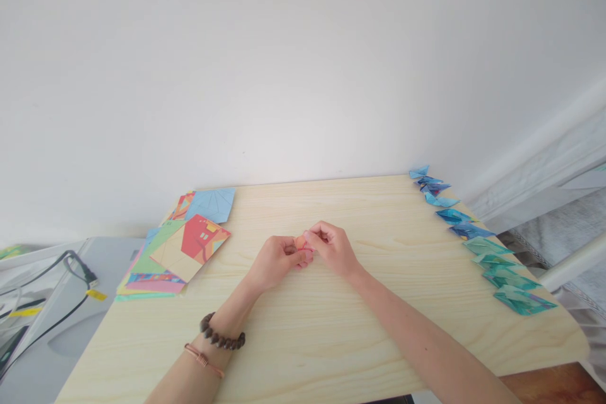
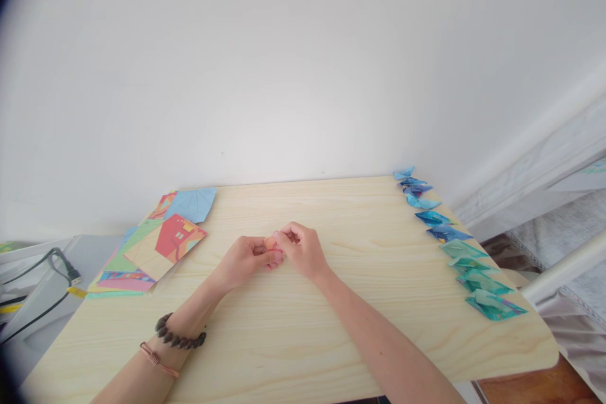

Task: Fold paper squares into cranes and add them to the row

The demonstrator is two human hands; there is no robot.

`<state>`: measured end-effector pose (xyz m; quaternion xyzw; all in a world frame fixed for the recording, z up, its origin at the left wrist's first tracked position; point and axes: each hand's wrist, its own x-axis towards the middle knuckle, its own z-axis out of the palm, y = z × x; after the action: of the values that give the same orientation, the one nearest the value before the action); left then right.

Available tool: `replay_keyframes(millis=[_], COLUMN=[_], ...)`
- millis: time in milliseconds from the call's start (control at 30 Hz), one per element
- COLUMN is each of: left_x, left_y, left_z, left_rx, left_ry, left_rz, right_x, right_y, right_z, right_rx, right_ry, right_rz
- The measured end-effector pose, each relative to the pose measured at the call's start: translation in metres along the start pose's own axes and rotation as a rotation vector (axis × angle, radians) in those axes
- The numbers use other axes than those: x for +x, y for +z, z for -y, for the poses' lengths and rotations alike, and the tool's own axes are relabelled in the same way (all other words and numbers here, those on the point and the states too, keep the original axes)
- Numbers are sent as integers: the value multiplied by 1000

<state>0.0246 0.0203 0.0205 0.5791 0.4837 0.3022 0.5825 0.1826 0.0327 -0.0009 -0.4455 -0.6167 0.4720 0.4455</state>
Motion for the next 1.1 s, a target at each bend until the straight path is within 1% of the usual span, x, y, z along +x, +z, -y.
replay_keyframes(millis=[133, 200, 267, 400, 500, 633, 767, 833, 933, 1100], left_x=[1, 1, 1, 0, -1, 0, -2, -3, -3, -1], left_y=[-2, -4, -6, -8, -9, -9, -9, -7, -5, -4], left_z=[2, 1, 1, 0, 1, 3, 4, 2, 0, 1], left_rx=[-64, -129, -179, -122, -79, -48, -8, 12, -11, -19], left_ry=[-69, -77, -70, -2, 44, 20, -19, -59, -96, -86], left_rz=[-40, -80, -91, -37, -11, 8, 52, 48, 25, 18], right_x=[5, 7, 7, 4, 2, 1, -1, -2, -3, -3], right_y=[-3, -6, -8, -9, -8, -7, -6, -5, -2, 1], right_z=[0, 0, 0, -1, -2, -1, 4, 6, 8, 7], right_rx=[1, -16, -29, -56, -85, -115, -141, -159, -184, -204], right_ry=[5, -8, -28, -51, -52, -61, -115, -148, -203, -258], right_rz=[41, 40, 40, 78, 78, 73, 108, 124, 100, 18])
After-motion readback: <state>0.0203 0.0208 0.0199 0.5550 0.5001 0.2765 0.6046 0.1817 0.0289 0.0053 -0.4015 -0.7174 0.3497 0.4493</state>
